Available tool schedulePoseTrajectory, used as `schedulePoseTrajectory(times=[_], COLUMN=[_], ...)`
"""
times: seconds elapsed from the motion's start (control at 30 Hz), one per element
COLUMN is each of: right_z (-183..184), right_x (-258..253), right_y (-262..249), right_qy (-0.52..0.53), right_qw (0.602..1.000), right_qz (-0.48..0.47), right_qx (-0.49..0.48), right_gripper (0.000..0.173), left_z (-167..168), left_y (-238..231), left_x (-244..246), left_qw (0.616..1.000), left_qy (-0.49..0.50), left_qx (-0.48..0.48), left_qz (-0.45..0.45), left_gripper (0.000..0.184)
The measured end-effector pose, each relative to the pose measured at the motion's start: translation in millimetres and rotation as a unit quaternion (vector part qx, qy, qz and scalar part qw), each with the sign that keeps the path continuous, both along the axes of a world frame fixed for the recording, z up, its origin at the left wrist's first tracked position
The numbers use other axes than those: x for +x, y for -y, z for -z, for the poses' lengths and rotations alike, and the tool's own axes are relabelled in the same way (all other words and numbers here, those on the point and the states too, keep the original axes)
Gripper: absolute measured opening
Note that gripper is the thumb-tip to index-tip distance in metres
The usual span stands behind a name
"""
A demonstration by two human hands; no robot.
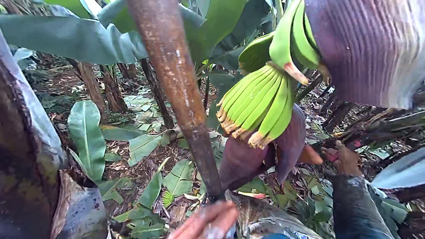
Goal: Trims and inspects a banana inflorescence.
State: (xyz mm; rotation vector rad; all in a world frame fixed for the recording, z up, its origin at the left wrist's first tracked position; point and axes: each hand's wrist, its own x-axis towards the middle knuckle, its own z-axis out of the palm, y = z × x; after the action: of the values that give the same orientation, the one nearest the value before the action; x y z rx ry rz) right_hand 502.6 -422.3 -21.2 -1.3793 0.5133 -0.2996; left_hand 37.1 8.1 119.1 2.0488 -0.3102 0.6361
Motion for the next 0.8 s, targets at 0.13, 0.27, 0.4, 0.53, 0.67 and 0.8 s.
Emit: schedulePoseTrajectory(times=[0.13,0.27,0.4,0.53,0.67,0.8], right_z=[-36,-76,-113,-139,-148,-159], right_x=[-26,-65,-124,-179,-200,-203], right_y=[-13,-47,-121,-198,-233,-245], right_qy=[0.054,0.206,0.283,0.206,0.215,0.222], right_qw=[0.994,0.939,0.842,0.827,0.796,0.781], right_qz=[-0.059,-0.133,-0.226,-0.325,-0.408,-0.406], right_qx=[0.077,0.240,0.400,0.410,0.393,0.419], right_gripper=[0.033,0.036,0.042,0.040,0.046,0.044], left_z=[-56,-107,-165,-179,-166,-163], left_y=[28,40,9,-28,-16,-9], left_x=[93,147,219,305,306,287], left_qw=[0.954,0.923,0.907,0.935,0.984,0.972], left_qy=[0.172,0.074,-0.102,-0.165,-0.119,-0.084], left_qx=[0.124,0.195,0.153,0.104,-0.126,-0.168], left_qz=[-0.213,-0.323,-0.380,-0.297,-0.050,-0.139], left_gripper=[0.029,0.034,0.039,0.036,0.015,0.023])
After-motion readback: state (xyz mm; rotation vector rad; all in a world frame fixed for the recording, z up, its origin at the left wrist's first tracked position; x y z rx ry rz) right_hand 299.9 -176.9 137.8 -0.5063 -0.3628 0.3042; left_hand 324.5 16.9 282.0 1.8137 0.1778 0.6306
